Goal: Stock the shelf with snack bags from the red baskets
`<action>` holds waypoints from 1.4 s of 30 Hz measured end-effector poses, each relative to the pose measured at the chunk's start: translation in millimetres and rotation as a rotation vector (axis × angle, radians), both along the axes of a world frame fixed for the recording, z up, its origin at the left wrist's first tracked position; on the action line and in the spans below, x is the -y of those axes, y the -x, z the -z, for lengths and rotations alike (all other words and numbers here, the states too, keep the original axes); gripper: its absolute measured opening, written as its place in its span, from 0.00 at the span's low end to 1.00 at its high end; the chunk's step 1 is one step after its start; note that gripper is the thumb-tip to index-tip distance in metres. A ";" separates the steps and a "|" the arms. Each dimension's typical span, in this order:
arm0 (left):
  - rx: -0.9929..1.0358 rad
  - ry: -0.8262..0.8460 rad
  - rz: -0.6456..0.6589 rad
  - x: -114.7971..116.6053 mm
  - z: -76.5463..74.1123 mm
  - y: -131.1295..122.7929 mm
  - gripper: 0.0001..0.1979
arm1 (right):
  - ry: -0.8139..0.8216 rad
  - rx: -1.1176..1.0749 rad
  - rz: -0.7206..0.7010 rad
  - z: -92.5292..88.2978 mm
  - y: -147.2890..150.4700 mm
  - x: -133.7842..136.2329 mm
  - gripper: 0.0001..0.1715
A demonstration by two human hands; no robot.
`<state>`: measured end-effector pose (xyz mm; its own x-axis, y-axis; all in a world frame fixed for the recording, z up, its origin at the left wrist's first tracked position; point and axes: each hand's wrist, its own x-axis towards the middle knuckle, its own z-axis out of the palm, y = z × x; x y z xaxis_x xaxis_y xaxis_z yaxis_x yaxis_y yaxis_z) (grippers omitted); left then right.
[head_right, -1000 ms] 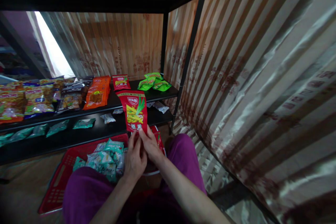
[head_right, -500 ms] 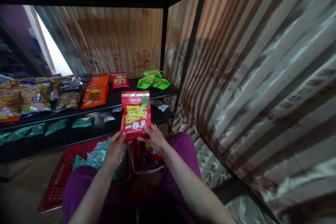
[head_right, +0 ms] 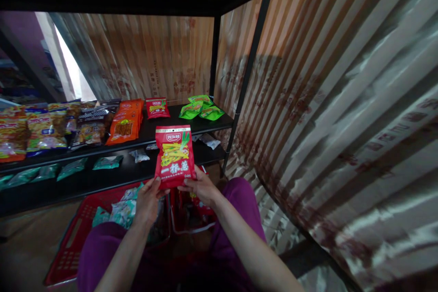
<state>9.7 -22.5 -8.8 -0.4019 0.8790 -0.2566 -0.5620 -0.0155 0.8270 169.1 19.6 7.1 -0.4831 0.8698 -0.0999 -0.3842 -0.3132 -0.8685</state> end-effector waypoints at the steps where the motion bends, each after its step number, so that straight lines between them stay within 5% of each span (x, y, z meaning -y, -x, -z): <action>1: 0.007 0.006 0.000 0.4 1.0 0.2 0.21 | -0.005 0.017 0.008 1.7 0.1 0.1 0.34; 9: 0.055 0.035 -0.032 -1.6 9.0 -0.8 0.21 | -0.030 0.080 0.071 17.2 2.7 -3.1 0.26; 16: -0.026 -0.006 -0.033 -31.7 0.9 11.9 0.21 | -0.019 0.103 0.174 6.1 17.6 -35.4 0.23; 23: -0.162 -0.085 -0.085 -122.9 -36.5 44.5 0.16 | -0.102 0.101 0.183 -21.1 52.1 -124.9 0.24; 28: -0.255 -0.097 -0.184 -204.6 -59.8 72.2 0.07 | -0.096 0.118 0.219 -39.3 89.8 -211.6 0.13; 34: -0.378 -0.007 -0.295 -275.6 -51.7 103.3 0.17 | -0.066 0.187 0.245 -35.6 131.3 -282.7 0.06; 42: -0.456 0.033 -0.335 -317.0 -33.6 119.6 0.18 | -0.021 0.261 0.279 -20.7 156.1 -329.5 0.03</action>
<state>-109.9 294.6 24.8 -0.7339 0.6790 -0.0168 -0.1170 -0.1020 0.9879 13.0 349.1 27.9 -0.1884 0.9674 -0.1694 -0.2168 -0.2092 -0.9535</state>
